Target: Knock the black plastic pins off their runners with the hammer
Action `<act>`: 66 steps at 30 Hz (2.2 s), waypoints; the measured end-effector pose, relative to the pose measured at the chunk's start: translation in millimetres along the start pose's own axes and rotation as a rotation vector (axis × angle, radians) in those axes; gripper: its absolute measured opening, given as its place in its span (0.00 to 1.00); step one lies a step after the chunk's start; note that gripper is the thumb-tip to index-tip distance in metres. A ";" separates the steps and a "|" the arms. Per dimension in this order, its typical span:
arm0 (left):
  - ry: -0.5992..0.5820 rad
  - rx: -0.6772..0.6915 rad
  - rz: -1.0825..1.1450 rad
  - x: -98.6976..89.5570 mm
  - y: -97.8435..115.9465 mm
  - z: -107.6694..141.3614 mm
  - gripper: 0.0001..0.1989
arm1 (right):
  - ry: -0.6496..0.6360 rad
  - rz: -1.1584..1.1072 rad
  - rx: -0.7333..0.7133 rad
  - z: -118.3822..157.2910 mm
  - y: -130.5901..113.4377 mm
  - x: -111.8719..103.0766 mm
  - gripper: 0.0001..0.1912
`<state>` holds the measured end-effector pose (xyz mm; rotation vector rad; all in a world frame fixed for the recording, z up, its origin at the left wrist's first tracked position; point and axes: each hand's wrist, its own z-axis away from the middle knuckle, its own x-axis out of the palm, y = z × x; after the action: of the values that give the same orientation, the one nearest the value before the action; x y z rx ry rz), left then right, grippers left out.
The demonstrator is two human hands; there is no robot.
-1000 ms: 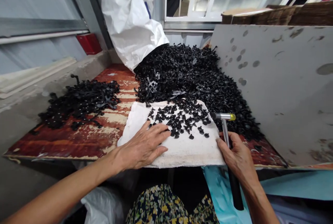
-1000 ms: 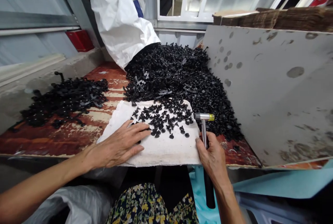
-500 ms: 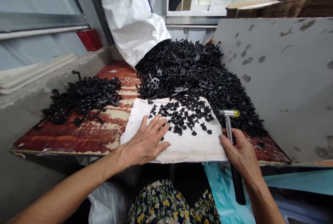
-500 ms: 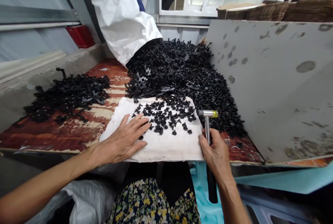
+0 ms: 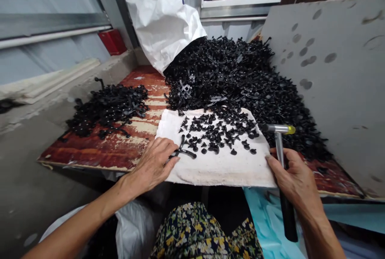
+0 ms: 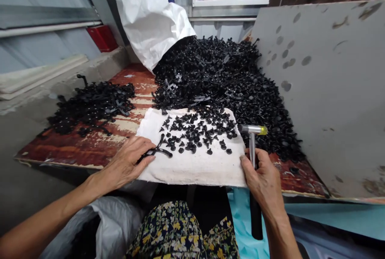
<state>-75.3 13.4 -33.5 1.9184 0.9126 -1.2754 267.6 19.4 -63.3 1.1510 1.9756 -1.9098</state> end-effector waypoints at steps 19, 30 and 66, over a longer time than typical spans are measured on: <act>-0.041 -0.026 -0.138 -14.2 -16.1 -11.4 0.21 | 0.014 0.002 0.016 1.4 -0.5 -0.3 0.21; -0.062 0.093 -0.046 2.6 13.2 2.5 0.21 | 0.026 -0.037 -0.028 1.8 0.2 -0.8 0.17; -0.067 0.052 0.115 19.4 20.2 -10.7 0.22 | 0.023 -0.034 -0.007 1.1 7.2 -0.3 0.17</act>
<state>-47.9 14.9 -45.6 1.9268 0.7316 -1.2983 271.8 17.5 -69.0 1.1497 2.0245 -1.9132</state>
